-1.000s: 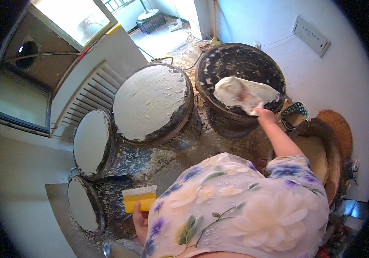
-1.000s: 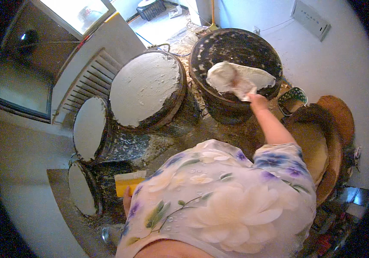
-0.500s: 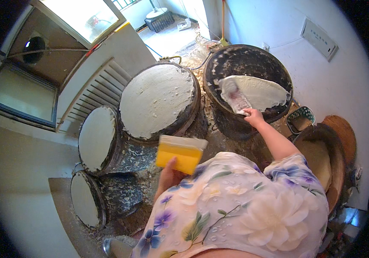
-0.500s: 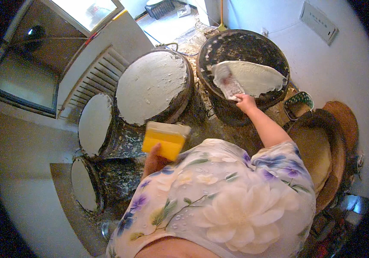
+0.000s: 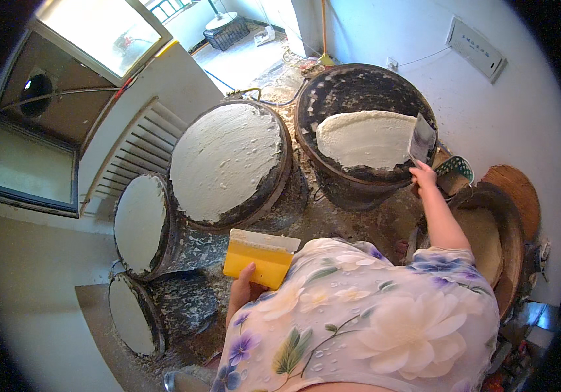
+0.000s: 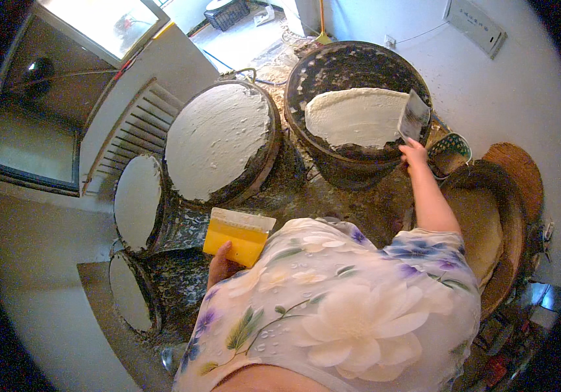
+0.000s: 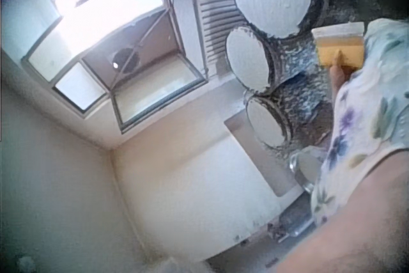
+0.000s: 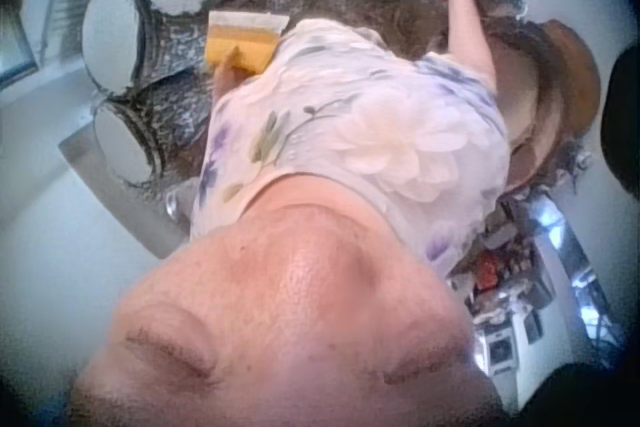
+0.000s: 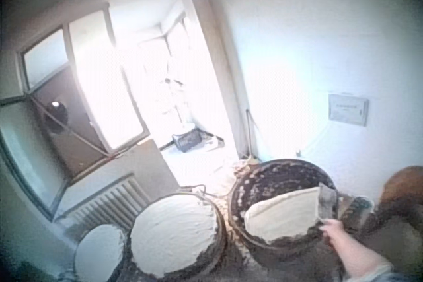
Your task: The person ladles a white batter onto hot circular pans and spreads it into thin round cakes using a yellow spatula. After each cake sets, they lift it off the pan and place it into a stack in a nearby basket.
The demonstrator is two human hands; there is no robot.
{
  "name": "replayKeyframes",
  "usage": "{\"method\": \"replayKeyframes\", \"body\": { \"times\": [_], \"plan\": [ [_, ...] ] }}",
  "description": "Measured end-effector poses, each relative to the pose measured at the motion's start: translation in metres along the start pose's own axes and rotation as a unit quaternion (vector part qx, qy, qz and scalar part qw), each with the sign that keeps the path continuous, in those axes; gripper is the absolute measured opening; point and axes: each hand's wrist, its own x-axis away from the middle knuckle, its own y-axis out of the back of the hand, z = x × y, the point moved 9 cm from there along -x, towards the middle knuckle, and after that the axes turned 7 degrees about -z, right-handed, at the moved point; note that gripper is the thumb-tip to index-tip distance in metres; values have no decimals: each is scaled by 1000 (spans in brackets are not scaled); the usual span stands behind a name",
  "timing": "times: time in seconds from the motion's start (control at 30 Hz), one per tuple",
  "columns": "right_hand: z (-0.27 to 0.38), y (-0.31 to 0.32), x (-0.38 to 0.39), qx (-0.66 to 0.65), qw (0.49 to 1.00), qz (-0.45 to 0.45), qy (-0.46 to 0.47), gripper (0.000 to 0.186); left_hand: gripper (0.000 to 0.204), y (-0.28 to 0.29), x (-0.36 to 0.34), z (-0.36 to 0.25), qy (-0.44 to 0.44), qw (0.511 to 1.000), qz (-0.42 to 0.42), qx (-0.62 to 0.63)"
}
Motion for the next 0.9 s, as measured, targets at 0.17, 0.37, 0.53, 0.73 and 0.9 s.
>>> {"method": "replayKeyframes", "body": {
  "times": [0.17, 0.37, 0.53, 0.73, 0.9],
  "plan": [
    [-1, -146, 58, 164, 953, 243, 75, 46, 39, -14, -4, 4, 34, 999, 14, -19],
    [63, -176, 65, 600, 637, 141, 463, 14, 39, -29, -10, 3, 6, 999, 37, 4],
    [74, -32, -24, 536, 802, -34, 261, 26, 40, -9, -8, 3, 15, 1000, -5, -6],
    [17, 1, -49, 89, 996, -18, -1, 48, 39, -2, -8, -1, -3, 1000, -22, 16],
    [17, -156, 15, 64, 965, 253, 6, 43, 36, -19, -18, 3, 25, 999, -29, 21]
  ]
}}
